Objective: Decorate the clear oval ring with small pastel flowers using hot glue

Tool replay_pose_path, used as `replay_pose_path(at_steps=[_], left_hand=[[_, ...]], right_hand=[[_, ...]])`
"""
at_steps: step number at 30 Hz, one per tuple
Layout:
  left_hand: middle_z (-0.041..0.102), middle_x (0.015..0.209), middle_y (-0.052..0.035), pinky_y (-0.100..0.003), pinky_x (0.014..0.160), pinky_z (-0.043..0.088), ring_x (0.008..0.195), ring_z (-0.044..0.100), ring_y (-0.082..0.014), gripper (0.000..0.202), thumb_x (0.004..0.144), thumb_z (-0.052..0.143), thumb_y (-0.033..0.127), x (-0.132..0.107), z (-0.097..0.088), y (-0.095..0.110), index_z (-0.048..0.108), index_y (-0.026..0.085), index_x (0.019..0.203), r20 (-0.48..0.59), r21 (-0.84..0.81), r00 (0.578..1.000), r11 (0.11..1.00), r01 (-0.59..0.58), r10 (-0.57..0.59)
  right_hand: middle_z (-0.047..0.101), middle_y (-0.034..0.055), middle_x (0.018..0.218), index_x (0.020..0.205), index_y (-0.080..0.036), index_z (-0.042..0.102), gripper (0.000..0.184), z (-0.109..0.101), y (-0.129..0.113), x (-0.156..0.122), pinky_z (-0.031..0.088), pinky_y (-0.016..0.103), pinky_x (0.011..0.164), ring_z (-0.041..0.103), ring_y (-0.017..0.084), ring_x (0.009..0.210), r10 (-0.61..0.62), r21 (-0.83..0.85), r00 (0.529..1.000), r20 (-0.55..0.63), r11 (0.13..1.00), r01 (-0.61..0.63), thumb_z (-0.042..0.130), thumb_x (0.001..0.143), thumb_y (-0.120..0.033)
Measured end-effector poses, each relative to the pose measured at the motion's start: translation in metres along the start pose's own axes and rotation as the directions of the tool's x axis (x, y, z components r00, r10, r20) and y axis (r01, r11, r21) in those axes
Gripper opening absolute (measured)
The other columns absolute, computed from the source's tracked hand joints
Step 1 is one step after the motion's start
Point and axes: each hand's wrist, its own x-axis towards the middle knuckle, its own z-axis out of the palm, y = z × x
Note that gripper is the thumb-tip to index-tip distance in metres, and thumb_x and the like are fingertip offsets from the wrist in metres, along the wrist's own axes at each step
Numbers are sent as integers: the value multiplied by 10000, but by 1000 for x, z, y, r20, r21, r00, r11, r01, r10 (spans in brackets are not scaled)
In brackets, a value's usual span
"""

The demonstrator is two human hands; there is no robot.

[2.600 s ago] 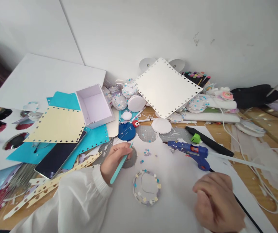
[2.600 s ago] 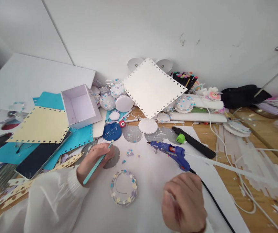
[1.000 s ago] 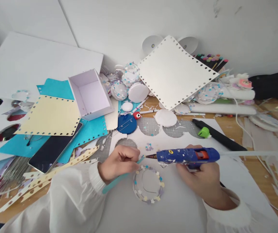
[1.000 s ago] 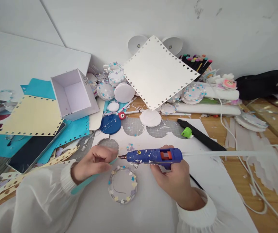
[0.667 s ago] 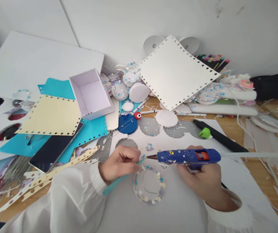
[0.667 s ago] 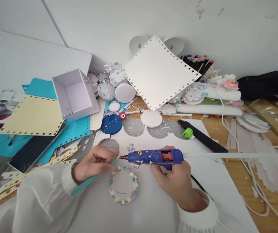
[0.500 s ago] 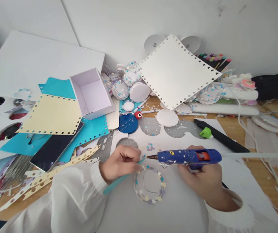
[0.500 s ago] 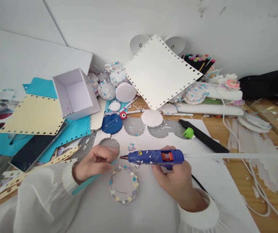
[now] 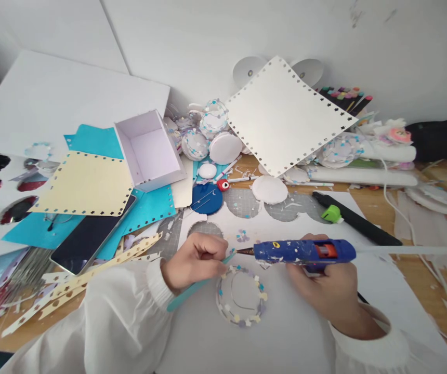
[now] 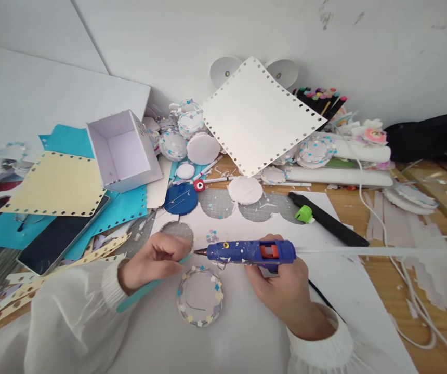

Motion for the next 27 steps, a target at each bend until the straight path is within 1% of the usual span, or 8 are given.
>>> replay_pose_path(at_steps=[4, 9, 13, 17, 22, 27], left_hand=[[235, 510, 50, -308, 502, 156, 523, 246, -102, 409, 647, 605, 126, 0, 0, 2, 250, 180, 451, 2, 11, 1000, 1000, -2, 2], [239, 508, 50, -303, 497, 153, 517, 245, -103, 402, 640, 603, 119, 1, 0, 2, 255, 183, 451, 2, 14, 1000, 1000, -1, 1], [245, 511, 47, -302, 498, 159, 519, 251, -105, 399, 641, 608, 127, 1, 0, 1, 261, 185, 453, -8, 20, 1000, 1000, 4, -4], [235, 506, 46, -301, 497, 158, 513, 251, -105, 401, 629, 606, 136, 1, 0, 2, 253, 187, 447, -11, 27, 1000, 1000, 12, -12], [237, 506, 47, -303, 500, 152, 515, 244, -102, 394, 623, 601, 137, 2, 0, 3, 252, 184, 444, -9, 28, 1000, 999, 19, -18], [243, 509, 48, -305, 500, 151, 519, 244, -102, 397, 629, 604, 133, 0, 0, 2, 254, 184, 447, -10, 18, 1000, 1000, 22, -22]], right_hand=[[640, 12, 636, 767, -247, 515, 67, -1, -1, 1, 503, 318, 494, 633, 215, 547, 3, 6, 1000, -1, 1000, -3, 563, 721, -248], [639, 9, 623, 752, -249, 514, 51, -3, -4, 3, 502, 314, 487, 637, 214, 542, 3, 23, 1000, 7, 1000, -3, 558, 726, -245], [635, 8, 619, 757, -255, 512, 58, -3, -4, 2, 496, 312, 483, 628, 211, 536, 38, 12, 999, 29, 999, -39, 559, 723, -245], [618, -5, 603, 753, -258, 502, 46, -1, -4, 0, 490, 297, 482, 613, 195, 529, 65, 25, 998, 23, 998, -66, 542, 730, -264], [620, -8, 608, 772, -256, 499, 65, -2, -3, 1, 483, 288, 486, 612, 190, 534, 54, 15, 998, 34, 998, -54, 547, 728, -247], [621, -6, 607, 772, -260, 489, 72, -3, -3, 3, 481, 295, 487, 621, 200, 542, 16, 10, 999, 37, 1000, -16, 546, 735, -237]])
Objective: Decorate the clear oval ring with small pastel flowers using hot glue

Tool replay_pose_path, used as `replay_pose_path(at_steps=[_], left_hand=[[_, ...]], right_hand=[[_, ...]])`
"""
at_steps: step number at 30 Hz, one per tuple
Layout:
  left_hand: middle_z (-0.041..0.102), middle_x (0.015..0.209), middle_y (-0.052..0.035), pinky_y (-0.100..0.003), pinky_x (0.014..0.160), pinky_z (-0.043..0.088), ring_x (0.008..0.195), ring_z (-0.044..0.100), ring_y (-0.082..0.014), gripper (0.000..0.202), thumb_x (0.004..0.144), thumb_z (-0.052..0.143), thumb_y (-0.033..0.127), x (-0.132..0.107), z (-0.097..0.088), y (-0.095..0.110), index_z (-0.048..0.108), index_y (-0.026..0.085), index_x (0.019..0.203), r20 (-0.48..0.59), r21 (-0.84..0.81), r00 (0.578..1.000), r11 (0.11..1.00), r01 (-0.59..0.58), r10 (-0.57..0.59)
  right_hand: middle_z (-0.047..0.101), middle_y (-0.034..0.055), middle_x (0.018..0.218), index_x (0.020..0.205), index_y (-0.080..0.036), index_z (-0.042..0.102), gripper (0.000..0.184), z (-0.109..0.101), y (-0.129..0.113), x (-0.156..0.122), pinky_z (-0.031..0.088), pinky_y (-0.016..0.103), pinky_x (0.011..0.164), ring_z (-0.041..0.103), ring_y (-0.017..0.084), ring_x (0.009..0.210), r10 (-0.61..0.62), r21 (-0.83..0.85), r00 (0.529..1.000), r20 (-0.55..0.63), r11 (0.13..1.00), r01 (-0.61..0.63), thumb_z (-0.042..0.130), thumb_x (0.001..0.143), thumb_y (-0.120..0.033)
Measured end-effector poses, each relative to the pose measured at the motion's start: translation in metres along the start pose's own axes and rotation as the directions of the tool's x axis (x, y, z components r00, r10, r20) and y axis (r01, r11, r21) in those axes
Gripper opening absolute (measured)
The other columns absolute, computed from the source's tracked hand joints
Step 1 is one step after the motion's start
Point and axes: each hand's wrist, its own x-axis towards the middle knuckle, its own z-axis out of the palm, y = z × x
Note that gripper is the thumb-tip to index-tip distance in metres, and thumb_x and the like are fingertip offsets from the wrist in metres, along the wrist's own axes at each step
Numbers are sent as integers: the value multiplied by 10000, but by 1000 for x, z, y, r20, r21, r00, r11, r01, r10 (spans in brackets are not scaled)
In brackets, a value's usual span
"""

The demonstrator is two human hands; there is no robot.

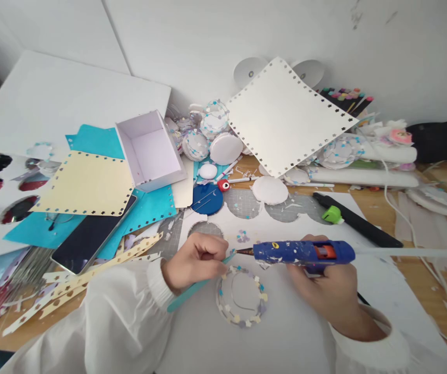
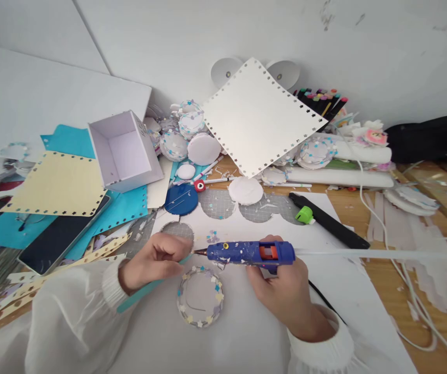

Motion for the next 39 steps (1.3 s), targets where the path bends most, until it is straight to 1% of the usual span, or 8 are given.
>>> replay_pose_path(at_steps=[11, 17, 24, 28, 31, 36, 38, 39], left_hand=[[233, 503, 48, -306, 500, 151, 512, 242, -100, 399, 623, 602, 145, 0, 0, 1, 249, 183, 441, -1, 11, 1000, 1000, 3, -3], [232, 509, 45, -305, 501, 155, 515, 253, -106, 406, 622, 612, 162, 1, -1, -1, 248, 186, 444, -5, 26, 1000, 1000, 6, -5], [224, 516, 48, -309, 502, 146, 513, 243, -103, 405, 619, 605, 136, 1, 0, 0, 240, 186, 450, 0, 8, 1000, 1000, 3, -3], [228, 508, 46, -310, 506, 151, 513, 250, -105, 402, 626, 608, 160, 0, -1, -1, 250, 186, 445, -7, 20, 1000, 1000, 3, -2], [227, 504, 48, -311, 508, 151, 512, 246, -104, 407, 624, 610, 167, 1, -1, -1, 247, 185, 442, -5, 25, 1000, 1000, 5, -5], [230, 503, 46, -313, 505, 146, 512, 247, -102, 398, 608, 606, 147, 1, 0, 0, 248, 182, 436, -13, 7, 1000, 1000, 10, -10], [233, 502, 46, -314, 505, 147, 514, 250, -102, 399, 611, 608, 140, 1, 0, -1, 252, 180, 436, -13, -5, 1000, 1000, 4, -4], [235, 502, 46, -315, 505, 146, 514, 250, -101, 398, 613, 609, 136, 1, 0, -1, 255, 179, 438, -11, -11, 1000, 1000, 1, -1]], right_hand=[[615, -16, 589, 783, -266, 481, 74, 0, 0, -2, 488, 310, 492, 627, 209, 542, 34, 15, 999, 16, 999, -35, 532, 735, -241], [621, -1, 606, 769, -259, 492, 46, 1, 2, -2, 502, 327, 504, 645, 224, 577, 33, 31, 999, 23, 999, -34, 532, 745, -253], [614, -2, 603, 769, -255, 485, 50, -1, 1, -2, 488, 321, 495, 642, 222, 575, 43, 28, 998, 53, 999, -44, 535, 762, -257], [624, 10, 630, 771, -259, 497, 48, -1, 2, -4, 478, 322, 506, 653, 240, 644, 63, 12, 997, 49, 998, -64, 535, 743, -249], [618, 12, 635, 774, -261, 493, 49, 0, 3, -4, 477, 327, 516, 648, 240, 644, 47, -3, 998, 47, 999, -47, 527, 743, -243], [612, 3, 631, 768, -255, 480, 36, 2, 3, -4, 477, 309, 514, 632, 212, 579, -11, -39, 1000, 1, 999, 11, 514, 775, -243], [627, 7, 644, 779, -247, 491, 40, 2, 3, -3, 467, 299, 501, 626, 203, 549, 11, -71, 999, -36, 997, -13, 530, 770, -254], [621, 6, 623, 781, -244, 502, 54, 2, 4, -3, 458, 299, 490, 618, 205, 529, 42, -96, 998, -55, 994, -47, 544, 763, -271]])
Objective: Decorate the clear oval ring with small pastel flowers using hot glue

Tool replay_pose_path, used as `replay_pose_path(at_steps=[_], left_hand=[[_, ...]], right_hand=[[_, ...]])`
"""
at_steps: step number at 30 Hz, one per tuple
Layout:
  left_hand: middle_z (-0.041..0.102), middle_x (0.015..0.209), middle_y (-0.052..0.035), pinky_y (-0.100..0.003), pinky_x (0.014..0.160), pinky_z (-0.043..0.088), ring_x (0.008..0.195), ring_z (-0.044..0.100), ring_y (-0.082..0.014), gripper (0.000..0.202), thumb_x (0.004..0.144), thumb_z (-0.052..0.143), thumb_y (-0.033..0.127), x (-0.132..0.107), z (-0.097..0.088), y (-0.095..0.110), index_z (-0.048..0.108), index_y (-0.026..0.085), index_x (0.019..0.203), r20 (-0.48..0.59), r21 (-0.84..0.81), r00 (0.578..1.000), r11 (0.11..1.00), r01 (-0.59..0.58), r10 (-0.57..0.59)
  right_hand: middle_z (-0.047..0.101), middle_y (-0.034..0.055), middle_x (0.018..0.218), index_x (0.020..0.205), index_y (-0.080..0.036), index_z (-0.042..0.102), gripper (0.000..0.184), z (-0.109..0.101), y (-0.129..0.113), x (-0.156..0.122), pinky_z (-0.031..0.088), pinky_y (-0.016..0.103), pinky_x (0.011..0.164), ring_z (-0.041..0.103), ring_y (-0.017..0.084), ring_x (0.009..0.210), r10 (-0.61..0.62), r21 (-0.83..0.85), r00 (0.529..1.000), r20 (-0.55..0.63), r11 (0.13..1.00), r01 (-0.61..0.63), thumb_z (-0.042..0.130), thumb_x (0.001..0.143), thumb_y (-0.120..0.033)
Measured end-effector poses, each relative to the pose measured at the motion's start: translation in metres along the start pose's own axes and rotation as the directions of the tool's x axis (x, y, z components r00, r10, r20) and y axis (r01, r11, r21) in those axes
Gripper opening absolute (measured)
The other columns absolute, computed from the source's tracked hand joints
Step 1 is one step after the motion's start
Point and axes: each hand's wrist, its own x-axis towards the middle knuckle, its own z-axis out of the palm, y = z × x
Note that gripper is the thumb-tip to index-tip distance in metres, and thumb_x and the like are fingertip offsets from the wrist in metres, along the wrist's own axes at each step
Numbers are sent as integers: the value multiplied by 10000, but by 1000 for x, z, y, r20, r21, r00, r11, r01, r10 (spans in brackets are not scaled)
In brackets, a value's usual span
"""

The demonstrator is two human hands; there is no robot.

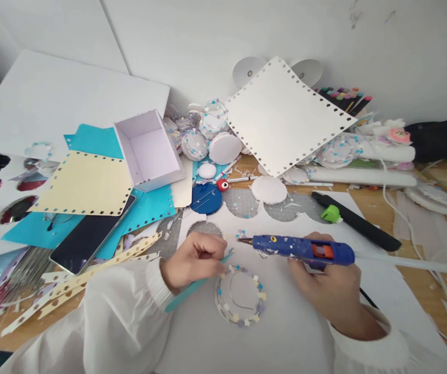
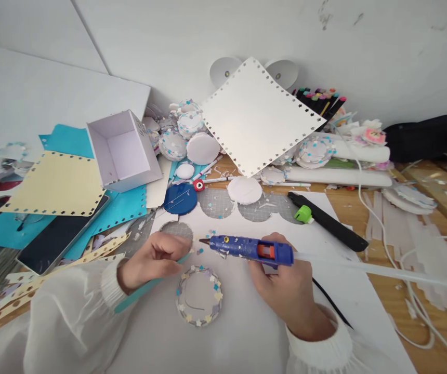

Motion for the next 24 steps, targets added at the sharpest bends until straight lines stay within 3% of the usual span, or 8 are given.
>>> replay_pose_path(at_steps=[5, 7, 10, 15, 18, 21, 22, 24], left_hand=[[242, 494, 47, -312, 500, 146, 512, 238, -97, 396, 621, 617, 121, 0, -1, -4, 270, 172, 439, -2, -49, 1000, 999, 2, -2], [245, 489, 46, -309, 495, 145, 508, 237, -95, 397, 622, 627, 131, 0, -1, -5, 277, 169, 438, -19, -74, 1000, 997, 15, -16], [255, 474, 43, -305, 487, 145, 497, 244, -91, 385, 623, 625, 147, -1, 1, -3, 294, 165, 429, -44, -114, 998, 993, 43, -49], [297, 444, 38, -297, 481, 172, 480, 272, -87, 347, 621, 621, 131, -2, 5, 0, 350, 155, 405, -96, -199, 994, 979, 36, -56], [330, 451, 33, -295, 488, 187, 483, 295, -90, 318, 641, 625, 130, -3, 5, 0, 418, 147, 400, -107, -230, 992, 972, 45, -72], [382, 471, 18, -298, 505, 210, 501, 342, -103, 245, 658, 622, 140, -4, 5, -1, 534, 137, 429, -128, -244, 987, 968, 66, -99], [398, 479, 14, -299, 512, 215, 506, 352, -106, 223, 661, 623, 146, -4, 4, -2, 567, 132, 445, -132, -242, 985, 968, 72, -107], [412, 485, 10, -302, 515, 210, 504, 354, -107, 197, 669, 628, 160, -4, 3, -4, 610, 126, 475, -139, -242, 983, 967, 82, -118]], right_hand=[[535, 16, 504, 756, -223, 565, 220, -5, 14, 7, 403, 338, 485, 567, 252, 484, 240, -171, 966, -93, 952, -253, 607, 741, -438], [528, 29, 523, 709, -221, 553, 290, -8, 26, 9, 387, 341, 499, 555, 254, 506, 269, -200, 956, -118, 936, -289, 604, 746, -504], [533, 25, 546, 664, -225, 535, 326, -11, 44, 7, 375, 321, 514, 550, 235, 540, 196, -194, 977, -89, 958, -210, 603, 759, -529], [597, 58, 611, 690, -212, 559, 261, -18, 58, 1, 398, 335, 541, 596, 259, 598, 114, -203, 991, 67, 974, -99, 569, 823, -436], [621, 127, 714, 798, -182, 568, 290, -28, 56, -5, 447, 417, 631, 616, 332, 707, 80, -357, 987, 137, 934, -27, 520, 842, -464], [603, 189, 812, 913, -140, 555, 390, -50, 47, -16, 451, 514, 701, 593, 416, 826, 47, -587, 984, 171, 807, 64, 505, 824, -517], [594, 191, 803, 916, -140, 549, 385, -59, 42, -19, 444, 535, 698, 587, 423, 813, 28, -616, 978, 207, 780, 108, 472, 841, -510], [595, 179, 833, 932, -173, 548, 351, -74, 28, -24, 433, 546, 695, 581, 409, 800, -38, -536, 964, 263, 825, 179, 400, 876, -486]])
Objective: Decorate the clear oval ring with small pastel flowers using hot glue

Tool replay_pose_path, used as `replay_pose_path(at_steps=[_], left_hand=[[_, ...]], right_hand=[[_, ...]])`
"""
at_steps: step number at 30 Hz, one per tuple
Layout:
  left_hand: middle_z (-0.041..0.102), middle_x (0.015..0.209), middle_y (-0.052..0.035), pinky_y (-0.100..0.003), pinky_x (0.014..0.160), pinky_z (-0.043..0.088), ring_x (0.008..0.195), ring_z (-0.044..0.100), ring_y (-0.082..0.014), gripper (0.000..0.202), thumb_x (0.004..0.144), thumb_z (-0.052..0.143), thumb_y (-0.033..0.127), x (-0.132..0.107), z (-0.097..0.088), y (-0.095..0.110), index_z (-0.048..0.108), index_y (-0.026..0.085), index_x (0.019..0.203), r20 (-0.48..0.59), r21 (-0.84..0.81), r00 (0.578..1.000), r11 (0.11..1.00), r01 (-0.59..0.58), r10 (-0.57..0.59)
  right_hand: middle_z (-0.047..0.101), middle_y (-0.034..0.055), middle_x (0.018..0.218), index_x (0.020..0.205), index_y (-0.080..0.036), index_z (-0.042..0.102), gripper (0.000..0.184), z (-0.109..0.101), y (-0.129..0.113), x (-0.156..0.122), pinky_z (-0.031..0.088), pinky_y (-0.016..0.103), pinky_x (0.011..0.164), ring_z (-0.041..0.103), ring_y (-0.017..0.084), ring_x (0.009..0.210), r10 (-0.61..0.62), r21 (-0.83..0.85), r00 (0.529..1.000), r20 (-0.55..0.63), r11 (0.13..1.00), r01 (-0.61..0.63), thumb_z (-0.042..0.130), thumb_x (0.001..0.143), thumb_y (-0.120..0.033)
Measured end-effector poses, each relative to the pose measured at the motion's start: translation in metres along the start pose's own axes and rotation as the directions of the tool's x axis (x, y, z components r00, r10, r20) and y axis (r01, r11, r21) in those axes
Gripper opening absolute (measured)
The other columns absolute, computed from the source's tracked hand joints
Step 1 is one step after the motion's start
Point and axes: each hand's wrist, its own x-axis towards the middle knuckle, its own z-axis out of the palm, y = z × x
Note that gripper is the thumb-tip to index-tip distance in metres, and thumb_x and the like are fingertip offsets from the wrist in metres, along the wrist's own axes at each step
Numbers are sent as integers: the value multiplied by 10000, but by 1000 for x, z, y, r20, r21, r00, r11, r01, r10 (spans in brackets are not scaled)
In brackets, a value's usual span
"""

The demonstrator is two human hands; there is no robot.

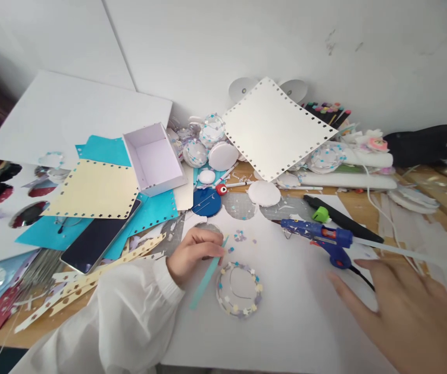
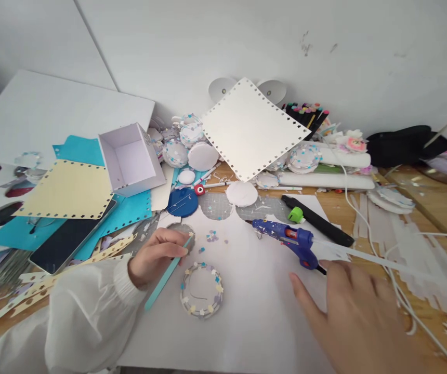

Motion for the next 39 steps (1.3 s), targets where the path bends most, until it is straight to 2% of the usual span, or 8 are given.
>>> replay_pose_path(at_steps=[5, 13, 20, 22, 27, 32, 35, 39], left_hand=[[412, 462, 10, -300, 494, 182, 475, 340, -104, 191, 671, 629, 188, 2, -3, -3, 625, 127, 490, -11, -55, 1000, 998, 23, -23], [285, 446, 47, -280, 483, 155, 464, 235, -78, 322, 676, 644, 217, 2, 0, 1, 454, 141, 428, -65, -74, 997, 997, 31, -35], [291, 465, 53, -266, 482, 183, 468, 255, -73, 439, 705, 680, 303, 3, 2, 2, 368, 161, 431, -125, -107, 992, 994, 9, -22], [278, 450, 57, -272, 485, 170, 460, 233, -71, 465, 742, 671, 334, 3, 3, 2, 382, 158, 423, -130, -107, 991, 994, 2, -16], [289, 428, 40, -298, 505, 169, 463, 255, -94, 444, 853, 560, 384, 0, 2, -1, 642, 129, 500, -64, 33, 996, 998, -62, 64], [445, 488, -12, -291, 521, 267, 510, 393, -115, 434, 868, 579, 329, -2, 0, 0, 624, 144, 478, 124, 238, 983, 958, -160, 133], [455, 497, -20, -286, 509, 289, 517, 413, -128, 396, 865, 572, 288, -2, 2, 2, 599, 152, 494, 251, 334, 954, 911, -242, 162], [397, 477, 4, -295, 519, 288, 498, 365, -127, 318, 822, 588, 235, -2, 6, 5, 570, 165, 512, 338, 413, 922, 850, -328, 191]], right_hand=[[617, 99, 1036, 1011, -210, 591, 147, -34, -37, 20, 470, 407, 794, 607, 257, 934, -190, 459, 959, -211, 846, 269, 492, 908, -248], [682, 114, 902, 949, -105, 651, 182, -27, -106, 88, 547, 383, 783, 623, 232, 888, -676, 288, 607, -418, 535, 794, 477, 904, -76], [676, 90, 818, 834, -121, 669, 158, -9, -122, 98, 549, 357, 671, 620, 211, 778, -742, 65, 392, -543, 429, 901, 532, 859, -46], [671, 96, 792, 880, -112, 663, 178, -5, -117, 97, 540, 361, 641, 607, 207, 742, -693, 94, 430, -579, 467, 879, 494, 876, -54], [629, 45, 800, 993, -209, 612, 224, 3, -90, 91, 505, 351, 616, 576, 187, 713, -250, 549, 742, -623, 537, 641, 525, 847, -62], [535, 21, 752, 911, -232, 583, 112, 12, -82, 74, 453, 319, 574, 536, 170, 693, 167, 954, 946, -276, 164, 250, 531, 879, -139], [509, 0, 743, 900, -226, 563, 46, 14, -87, 64, 429, 271, 516, 496, 123, 597, 114, 999, 993, 4, -36, 0, 520, 917, -228], [513, -8, 736, 858, -213, 565, 59, 10, -91, 62, 414, 226, 475, 489, 96, 554, 61, 994, 994, 96, -59, -92, 545, 904, -246]])
